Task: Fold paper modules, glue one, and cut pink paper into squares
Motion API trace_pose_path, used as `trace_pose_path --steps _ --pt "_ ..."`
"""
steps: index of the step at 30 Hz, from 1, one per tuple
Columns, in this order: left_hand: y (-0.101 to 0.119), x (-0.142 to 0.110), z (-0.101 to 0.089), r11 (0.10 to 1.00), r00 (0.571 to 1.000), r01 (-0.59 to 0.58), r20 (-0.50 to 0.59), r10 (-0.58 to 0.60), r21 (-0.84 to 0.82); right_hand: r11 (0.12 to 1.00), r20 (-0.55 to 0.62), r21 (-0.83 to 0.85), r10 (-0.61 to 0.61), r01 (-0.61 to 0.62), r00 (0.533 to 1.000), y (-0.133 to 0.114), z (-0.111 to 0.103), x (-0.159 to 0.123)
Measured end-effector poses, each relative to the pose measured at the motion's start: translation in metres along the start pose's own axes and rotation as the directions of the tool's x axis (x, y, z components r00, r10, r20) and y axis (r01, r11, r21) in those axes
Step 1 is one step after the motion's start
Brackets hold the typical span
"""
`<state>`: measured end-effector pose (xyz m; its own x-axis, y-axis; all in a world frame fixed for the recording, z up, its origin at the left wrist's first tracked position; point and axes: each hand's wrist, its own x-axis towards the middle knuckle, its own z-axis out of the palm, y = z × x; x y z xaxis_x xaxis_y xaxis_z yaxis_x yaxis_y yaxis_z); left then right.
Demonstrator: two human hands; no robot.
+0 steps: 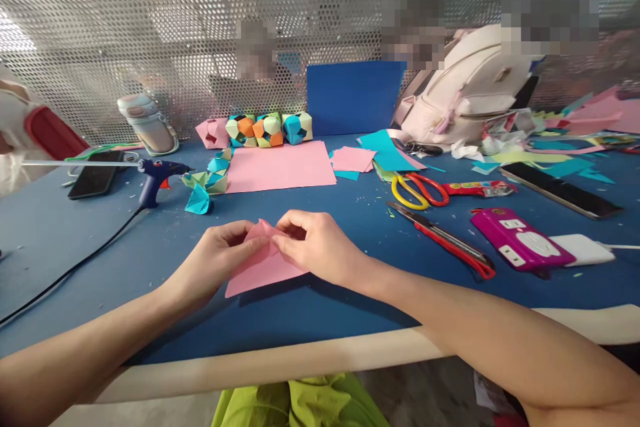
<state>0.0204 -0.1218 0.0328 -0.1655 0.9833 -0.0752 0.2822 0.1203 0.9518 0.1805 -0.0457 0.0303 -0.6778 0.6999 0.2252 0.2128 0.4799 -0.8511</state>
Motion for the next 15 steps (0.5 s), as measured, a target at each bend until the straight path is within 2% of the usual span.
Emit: trace_pose_path --steps 6,15 --pt "-0.0015 0.0009 -0.0006 0.998 0.999 -0.049 -0.016 0.048 -0.041 1.000 0.017 0.026 -0.007 0.007 1.000 0.0019 0.0006 -0.0011" --pt "0.0008 -0.0008 -0.0019 0.991 0.999 -0.050 -0.016 0.049 -0.127 0.998 0.058 0.058 0.037 -0.041 0.998 -0.0004 0.0010 -0.0017"
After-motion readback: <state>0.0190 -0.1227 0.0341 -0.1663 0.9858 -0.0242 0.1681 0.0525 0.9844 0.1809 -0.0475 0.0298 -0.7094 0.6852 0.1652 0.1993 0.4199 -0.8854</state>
